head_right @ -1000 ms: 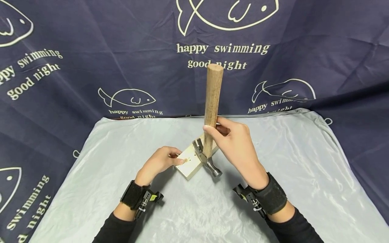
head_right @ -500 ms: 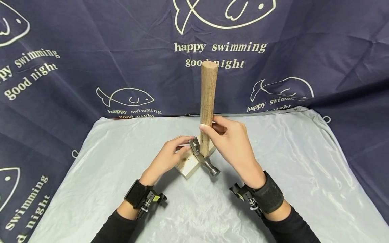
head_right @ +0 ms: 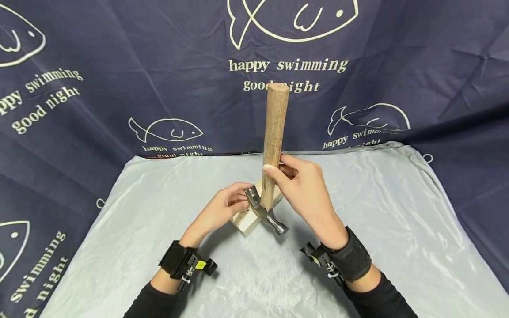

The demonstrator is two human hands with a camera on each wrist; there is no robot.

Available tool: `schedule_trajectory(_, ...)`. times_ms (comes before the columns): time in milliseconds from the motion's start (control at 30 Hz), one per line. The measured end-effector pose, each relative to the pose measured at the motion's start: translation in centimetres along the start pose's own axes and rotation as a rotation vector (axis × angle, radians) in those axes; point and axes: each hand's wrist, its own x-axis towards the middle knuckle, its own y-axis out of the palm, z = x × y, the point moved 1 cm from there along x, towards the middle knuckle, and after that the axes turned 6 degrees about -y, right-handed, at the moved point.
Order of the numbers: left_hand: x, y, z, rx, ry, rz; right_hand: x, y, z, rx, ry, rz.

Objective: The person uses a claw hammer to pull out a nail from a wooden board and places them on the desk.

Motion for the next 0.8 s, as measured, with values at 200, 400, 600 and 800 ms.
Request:
schedule_trajectory(200, 0.11, 0.11, 0.47, 0.077, 0.059, -0.061, -0.06, -0.09, -0.01, 0.012, 0.027, 0.028)
schedule_trajectory(400, 0.07, 0.04, 0.75, 0.137, 0.084, -0.109, 0.05, 0.11, -0.14, 0.078, 0.036, 0.062)
schedule_trajectory(600, -0.06, -0.13, 0.83, 0.169, 0.097, -0.122, -0.04, 0.14, -0.21, 0.078, 0.043, 0.08)
schedule_trajectory(800, -0.2, -0.31, 0.75, 0.184, 0.109, -0.129, -0.07, 0.17, -0.32, 0.063, 0.055, 0.083)
